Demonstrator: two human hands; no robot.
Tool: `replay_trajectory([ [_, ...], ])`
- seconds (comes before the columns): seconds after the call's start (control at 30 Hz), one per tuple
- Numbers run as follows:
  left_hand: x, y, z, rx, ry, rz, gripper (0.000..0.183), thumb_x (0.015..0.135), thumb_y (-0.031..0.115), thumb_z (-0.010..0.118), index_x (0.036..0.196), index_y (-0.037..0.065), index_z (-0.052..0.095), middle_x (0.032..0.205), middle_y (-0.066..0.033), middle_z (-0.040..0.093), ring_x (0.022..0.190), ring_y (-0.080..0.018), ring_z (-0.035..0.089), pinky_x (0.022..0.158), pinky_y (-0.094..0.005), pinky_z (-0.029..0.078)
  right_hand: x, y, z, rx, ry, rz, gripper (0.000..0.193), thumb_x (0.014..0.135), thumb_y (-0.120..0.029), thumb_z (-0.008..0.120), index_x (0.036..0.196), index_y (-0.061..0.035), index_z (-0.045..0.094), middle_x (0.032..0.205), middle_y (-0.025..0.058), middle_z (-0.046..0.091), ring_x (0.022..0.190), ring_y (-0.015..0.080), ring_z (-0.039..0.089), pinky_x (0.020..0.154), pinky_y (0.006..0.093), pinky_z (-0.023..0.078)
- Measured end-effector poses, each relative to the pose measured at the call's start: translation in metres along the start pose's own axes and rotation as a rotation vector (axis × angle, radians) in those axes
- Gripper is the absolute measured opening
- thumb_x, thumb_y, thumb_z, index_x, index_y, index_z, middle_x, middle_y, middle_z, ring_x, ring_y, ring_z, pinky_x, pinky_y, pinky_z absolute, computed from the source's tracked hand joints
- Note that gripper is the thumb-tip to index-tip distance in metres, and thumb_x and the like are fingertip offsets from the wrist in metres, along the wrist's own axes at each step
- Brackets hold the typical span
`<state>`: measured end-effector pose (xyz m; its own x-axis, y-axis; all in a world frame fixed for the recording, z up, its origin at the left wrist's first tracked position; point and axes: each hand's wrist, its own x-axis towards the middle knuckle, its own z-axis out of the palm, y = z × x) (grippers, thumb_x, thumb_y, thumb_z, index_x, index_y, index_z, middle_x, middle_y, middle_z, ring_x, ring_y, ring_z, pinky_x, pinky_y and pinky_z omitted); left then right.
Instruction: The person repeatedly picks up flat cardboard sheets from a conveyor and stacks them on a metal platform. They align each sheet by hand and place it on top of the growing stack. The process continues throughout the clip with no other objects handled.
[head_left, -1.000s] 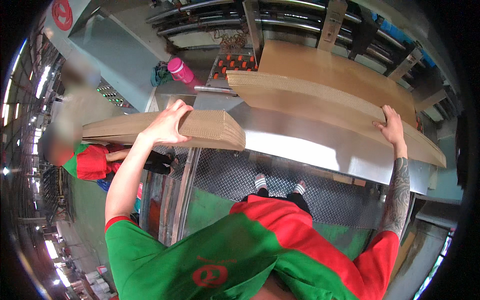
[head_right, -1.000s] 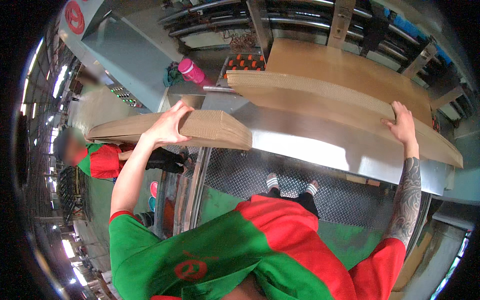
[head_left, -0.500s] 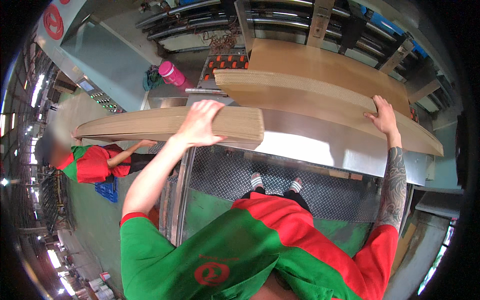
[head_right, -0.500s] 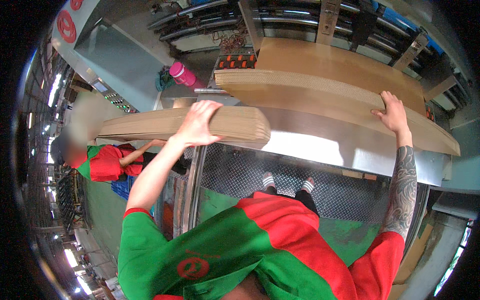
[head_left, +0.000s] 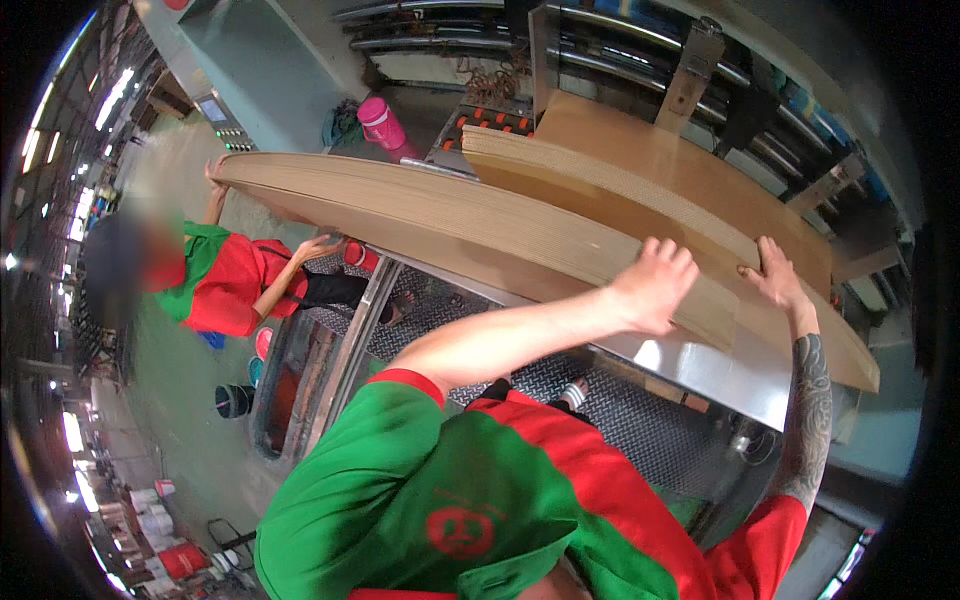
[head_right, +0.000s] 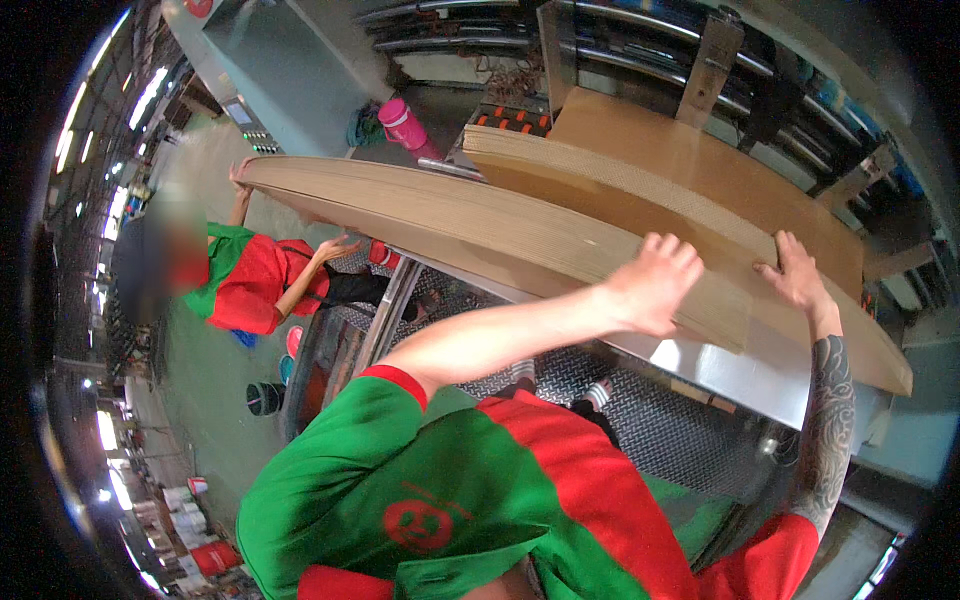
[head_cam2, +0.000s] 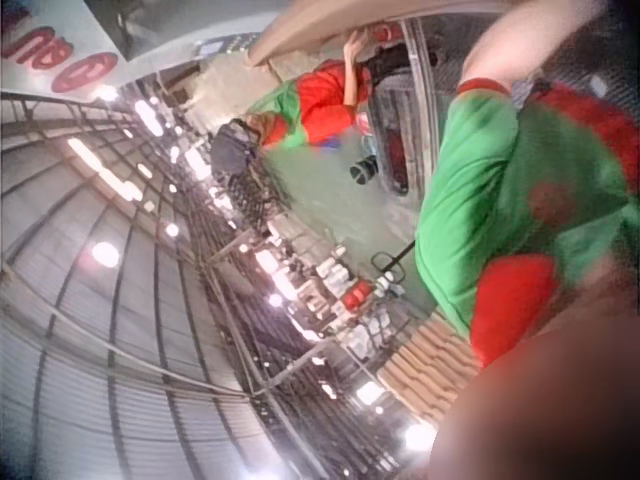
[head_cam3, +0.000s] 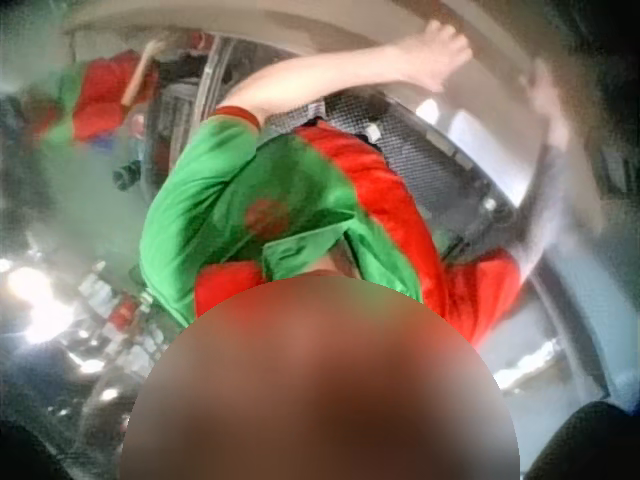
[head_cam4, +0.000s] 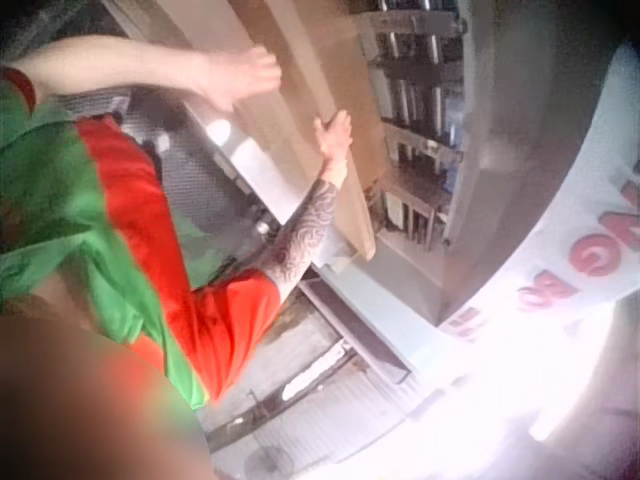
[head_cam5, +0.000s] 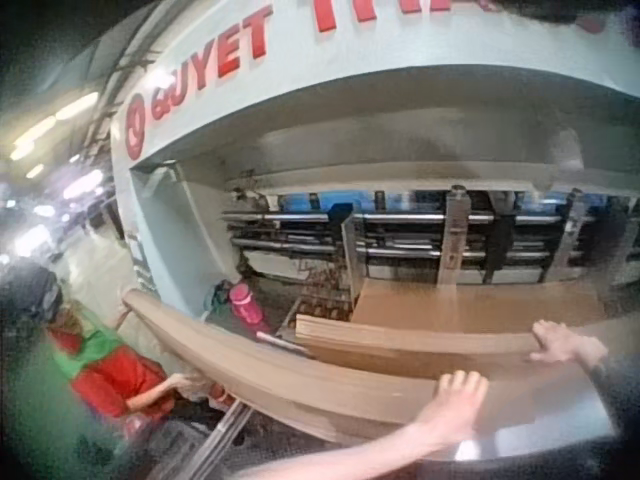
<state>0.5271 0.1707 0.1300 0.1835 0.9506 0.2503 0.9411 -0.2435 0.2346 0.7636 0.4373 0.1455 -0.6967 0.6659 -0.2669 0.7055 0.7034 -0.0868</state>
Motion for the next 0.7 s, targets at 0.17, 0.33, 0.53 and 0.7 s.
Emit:
replay_trajectory([
  [0.17, 0.069, 0.088, 0.048, 0.024, -0.006, 0.000, 0.088, 0.067, 0.047, 0.097, 0.130, -0.006, 0.066, 0.129, -0.0192, 0.064, 0.126, -0.0353, 0.056, 0.110, -0.0525, 0.044, 0.001, -0.002, -0.019, 0.045, -0.242, 0.046, 0.105, 0.103, -0.064, 0.062, 0.173, 0.0032, 0.024, 0.180, 0.0302, 0.025, 0.169, 0.0436, 0.021, 0.137, 0.0579, 0.021],
  [0.33, 0.144, 0.173, 0.128, 0.045, 0.146, 0.026, 0.075, 0.084, 0.044, 0.084, 0.140, -0.001, 0.063, 0.134, -0.0178, 0.063, 0.135, -0.0383, 0.054, 0.120, -0.0539, 0.039, 0.003, -0.004, -0.034, 0.142, -0.400, -0.011, 0.104, 0.107, -0.065, 0.056, 0.174, 0.0070, 0.019, 0.181, 0.0321, 0.019, 0.171, 0.0425, 0.015, 0.139, 0.0476, 0.019],
  [0.53, 0.261, 0.276, 0.242, -1.059, 0.268, 0.124, 0.056, 0.104, 0.032, 0.056, 0.152, 0.003, 0.056, 0.152, -0.0185, 0.058, 0.150, -0.0400, 0.047, 0.132, -0.0613, 0.028, 0.003, -0.003, -0.030, 0.144, -0.354, 0.031, 0.105, 0.108, -0.075, 0.042, 0.175, 0.0030, 0.019, 0.183, 0.0278, 0.020, 0.172, 0.0398, 0.014, 0.140, 0.0538, 0.014],
  [0.7, 0.297, 0.320, 0.240, -0.099, 0.378, 0.354, 0.057, 0.103, 0.033, 0.054, 0.146, -0.004, 0.058, 0.148, -0.0261, 0.061, 0.145, -0.0469, 0.053, 0.132, -0.0720, 0.023, -0.010, -0.008, -0.007, 0.060, -0.091, -0.002, 0.086, 0.109, -0.071, 0.044, 0.162, -0.0029, 0.043, 0.169, 0.0215, 0.044, 0.161, 0.0384, 0.036, 0.130, 0.0661, 0.026],
])
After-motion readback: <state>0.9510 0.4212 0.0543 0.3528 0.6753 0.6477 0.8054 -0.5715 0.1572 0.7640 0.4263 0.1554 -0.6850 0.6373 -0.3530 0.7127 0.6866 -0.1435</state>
